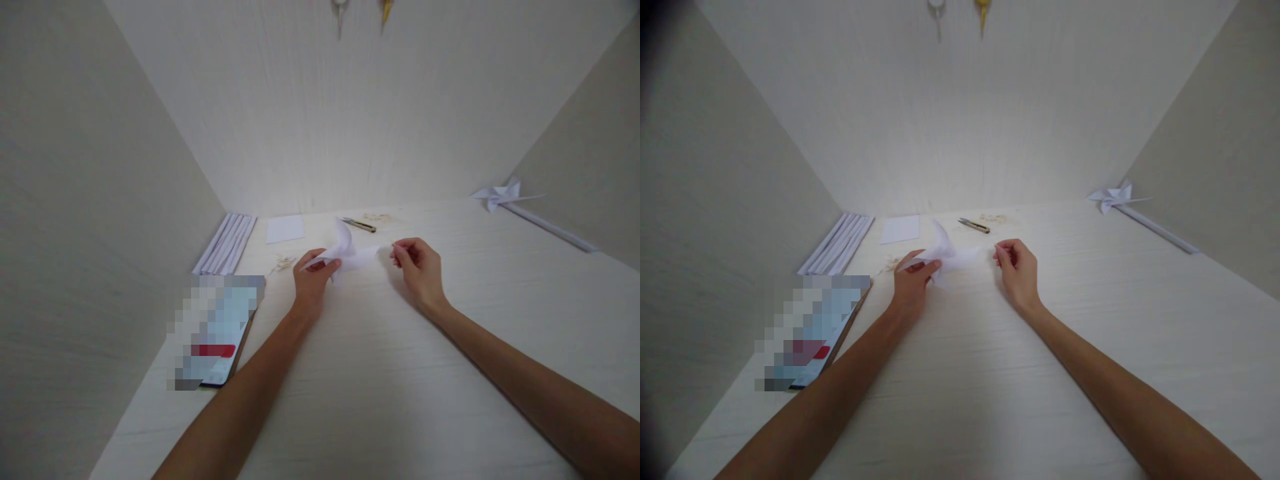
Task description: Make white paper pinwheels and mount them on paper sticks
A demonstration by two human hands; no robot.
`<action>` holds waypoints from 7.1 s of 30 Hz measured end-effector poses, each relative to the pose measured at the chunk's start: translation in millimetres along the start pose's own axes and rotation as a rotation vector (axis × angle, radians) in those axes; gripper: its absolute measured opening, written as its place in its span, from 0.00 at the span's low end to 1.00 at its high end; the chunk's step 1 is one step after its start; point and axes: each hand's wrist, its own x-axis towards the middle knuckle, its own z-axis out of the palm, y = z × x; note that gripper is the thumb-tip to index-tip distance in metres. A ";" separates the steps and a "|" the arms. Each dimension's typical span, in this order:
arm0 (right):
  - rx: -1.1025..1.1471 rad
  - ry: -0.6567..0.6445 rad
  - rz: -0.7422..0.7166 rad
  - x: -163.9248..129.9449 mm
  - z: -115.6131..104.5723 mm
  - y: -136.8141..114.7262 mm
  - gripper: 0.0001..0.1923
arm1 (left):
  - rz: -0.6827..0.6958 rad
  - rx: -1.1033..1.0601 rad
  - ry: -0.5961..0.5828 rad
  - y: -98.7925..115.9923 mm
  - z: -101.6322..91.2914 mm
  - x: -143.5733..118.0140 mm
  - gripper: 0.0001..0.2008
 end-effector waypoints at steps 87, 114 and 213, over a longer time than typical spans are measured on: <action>-0.578 -0.474 -0.283 -20.9 23.7 -40.3 0.08 | 0.193 0.370 -0.120 -6.0 -0.8 -8.7 0.14; 0.115 -0.548 0.502 -2.7 22.4 -36.7 0.07 | 0.156 0.381 -0.134 -5.0 -1.1 -7.8 0.26; -0.451 -0.506 -0.192 -14.1 20.0 -34.2 0.07 | 0.200 0.412 -0.152 -3.7 -3.1 -9.6 0.24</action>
